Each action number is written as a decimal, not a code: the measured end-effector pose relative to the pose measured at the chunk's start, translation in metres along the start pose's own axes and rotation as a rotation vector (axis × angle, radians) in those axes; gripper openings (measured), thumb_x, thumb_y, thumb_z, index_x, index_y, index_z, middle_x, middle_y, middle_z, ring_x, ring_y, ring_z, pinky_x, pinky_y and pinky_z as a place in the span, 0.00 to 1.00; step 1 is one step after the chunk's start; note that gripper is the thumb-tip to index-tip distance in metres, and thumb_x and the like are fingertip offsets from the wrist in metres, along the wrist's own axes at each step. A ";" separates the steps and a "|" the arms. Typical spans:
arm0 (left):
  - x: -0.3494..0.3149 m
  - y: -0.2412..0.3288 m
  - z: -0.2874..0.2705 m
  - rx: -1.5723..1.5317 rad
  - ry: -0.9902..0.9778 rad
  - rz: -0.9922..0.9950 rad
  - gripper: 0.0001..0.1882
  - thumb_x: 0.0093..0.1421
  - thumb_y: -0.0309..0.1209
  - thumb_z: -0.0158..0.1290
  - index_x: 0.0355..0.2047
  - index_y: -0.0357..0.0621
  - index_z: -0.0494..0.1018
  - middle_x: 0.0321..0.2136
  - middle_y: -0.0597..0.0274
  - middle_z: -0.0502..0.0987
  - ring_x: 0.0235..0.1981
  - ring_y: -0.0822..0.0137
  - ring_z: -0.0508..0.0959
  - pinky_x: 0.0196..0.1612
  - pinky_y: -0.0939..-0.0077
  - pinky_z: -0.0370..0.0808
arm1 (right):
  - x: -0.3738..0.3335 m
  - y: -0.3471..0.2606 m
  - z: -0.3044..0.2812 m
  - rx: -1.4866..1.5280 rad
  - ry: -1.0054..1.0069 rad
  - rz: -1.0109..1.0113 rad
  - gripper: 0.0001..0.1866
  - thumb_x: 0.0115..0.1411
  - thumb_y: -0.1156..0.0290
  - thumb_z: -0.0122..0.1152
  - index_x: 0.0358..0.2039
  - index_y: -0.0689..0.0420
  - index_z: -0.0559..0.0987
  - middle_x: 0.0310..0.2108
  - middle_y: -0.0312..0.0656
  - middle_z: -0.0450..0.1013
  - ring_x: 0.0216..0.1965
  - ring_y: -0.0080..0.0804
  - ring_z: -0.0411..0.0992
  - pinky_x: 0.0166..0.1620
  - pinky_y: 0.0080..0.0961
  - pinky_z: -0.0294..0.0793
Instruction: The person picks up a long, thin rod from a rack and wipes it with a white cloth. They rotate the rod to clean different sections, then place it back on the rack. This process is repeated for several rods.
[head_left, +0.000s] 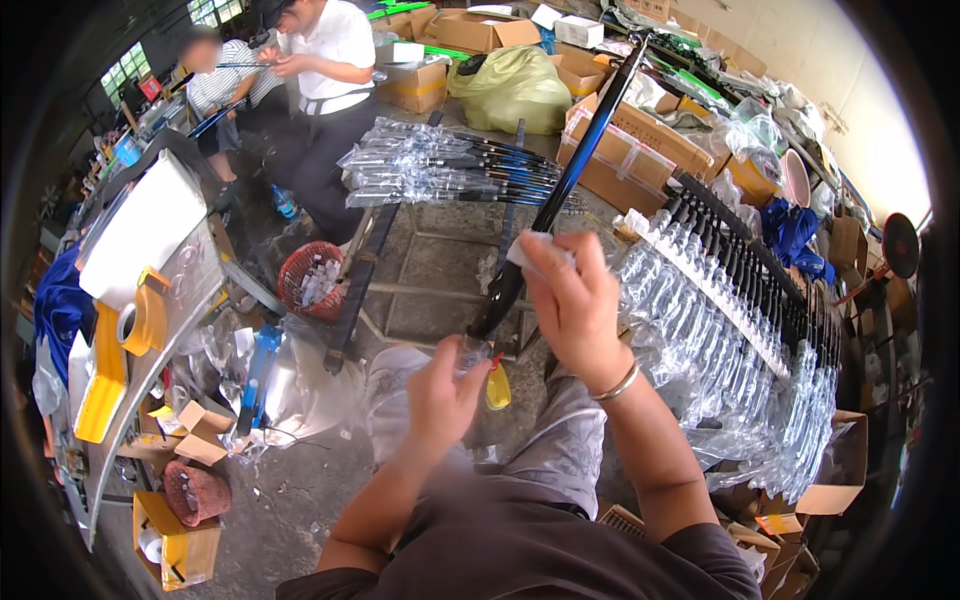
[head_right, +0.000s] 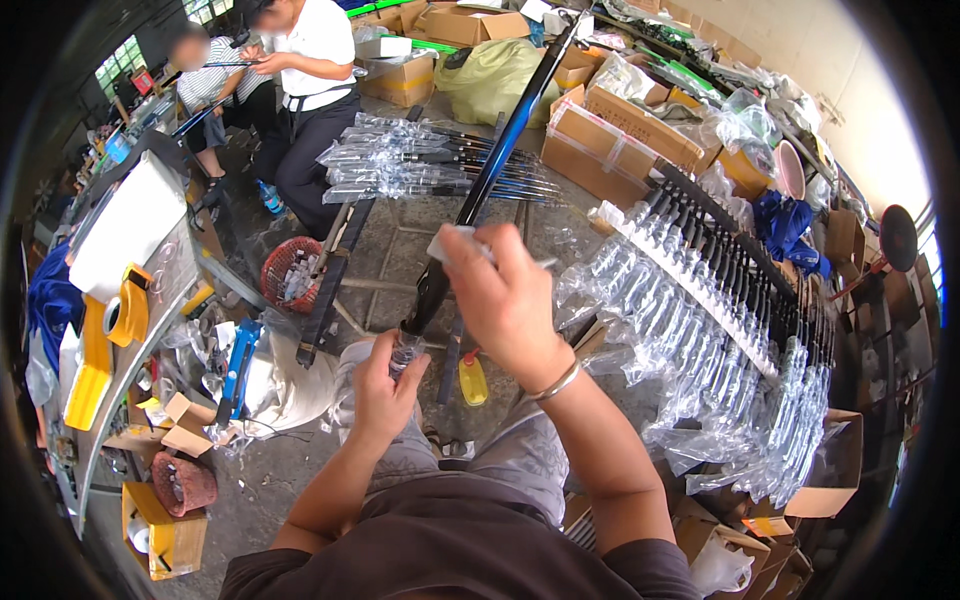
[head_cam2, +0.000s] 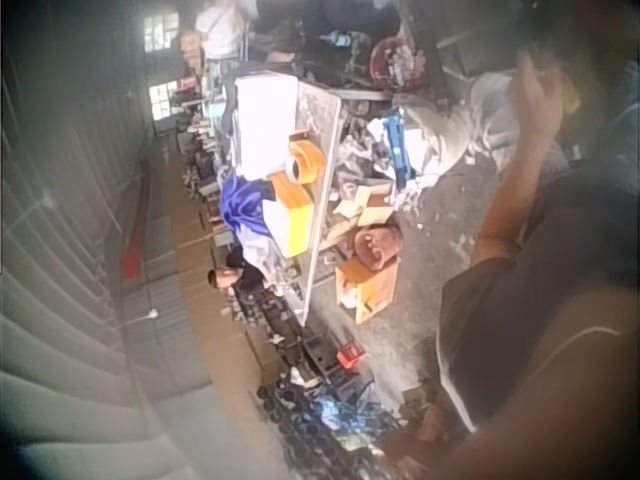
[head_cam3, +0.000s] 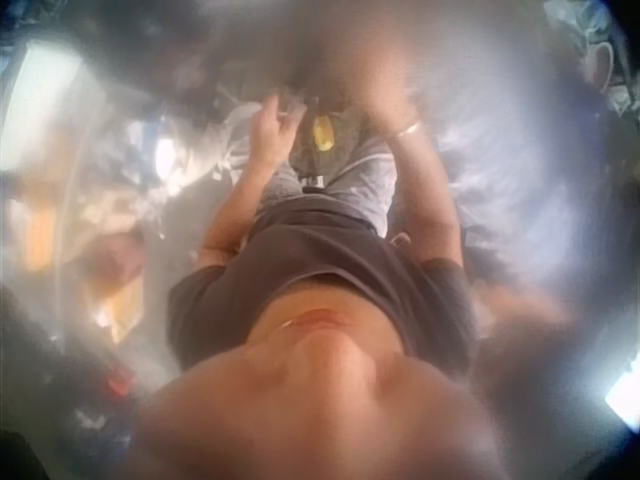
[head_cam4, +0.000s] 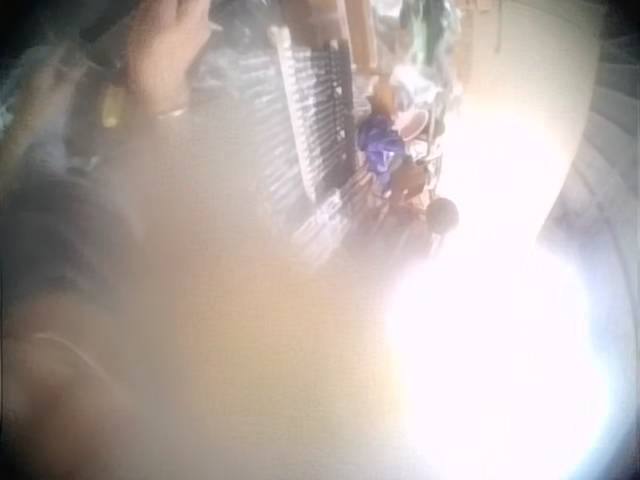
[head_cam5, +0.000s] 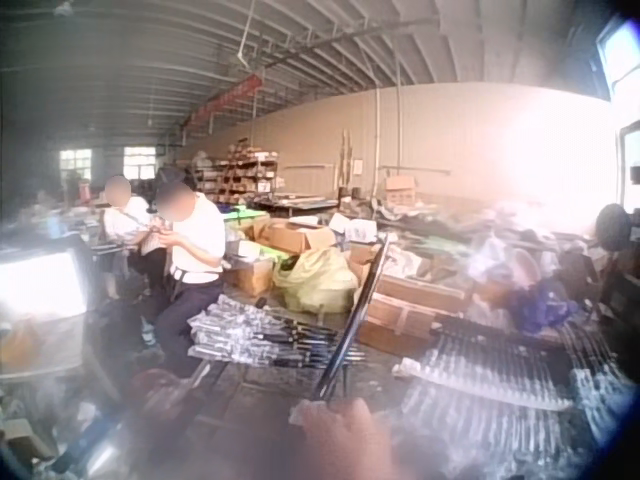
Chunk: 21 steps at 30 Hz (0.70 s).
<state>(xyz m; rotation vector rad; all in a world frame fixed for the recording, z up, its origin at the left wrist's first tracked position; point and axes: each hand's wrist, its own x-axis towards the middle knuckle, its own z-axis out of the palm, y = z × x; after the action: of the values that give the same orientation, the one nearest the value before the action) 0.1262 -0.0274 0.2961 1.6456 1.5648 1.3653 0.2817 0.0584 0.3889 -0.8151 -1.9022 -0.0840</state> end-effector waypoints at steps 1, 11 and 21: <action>0.002 0.002 -0.001 0.027 0.026 -0.003 0.16 0.56 0.31 0.59 0.43 0.39 0.70 0.25 0.55 0.77 0.25 0.58 0.77 0.27 0.70 0.72 | -0.007 -0.002 0.002 -0.002 -0.033 -0.028 0.19 0.48 0.82 0.64 0.43 0.57 0.78 0.33 0.44 0.69 0.25 0.37 0.73 0.25 0.30 0.73; 0.002 0.003 -0.008 0.289 0.177 0.236 0.19 0.54 0.27 0.57 0.46 0.39 0.70 0.29 0.52 0.75 0.25 0.51 0.77 0.27 0.63 0.71 | 0.006 -0.001 0.003 -0.030 0.032 -0.073 0.16 0.50 0.79 0.64 0.42 0.58 0.78 0.31 0.41 0.68 0.22 0.34 0.72 0.19 0.26 0.71; 0.001 -0.002 -0.005 0.159 0.113 0.128 0.17 0.56 0.26 0.57 0.46 0.35 0.71 0.26 0.53 0.76 0.23 0.57 0.76 0.29 0.69 0.71 | -0.037 -0.016 0.015 0.012 -0.151 -0.076 0.19 0.48 0.78 0.63 0.43 0.60 0.77 0.30 0.42 0.69 0.24 0.36 0.73 0.23 0.29 0.75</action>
<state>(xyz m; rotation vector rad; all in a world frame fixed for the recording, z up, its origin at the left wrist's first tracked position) 0.1203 -0.0276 0.2964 1.8190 1.6967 1.4544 0.2703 0.0337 0.3562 -0.7584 -2.0742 -0.0590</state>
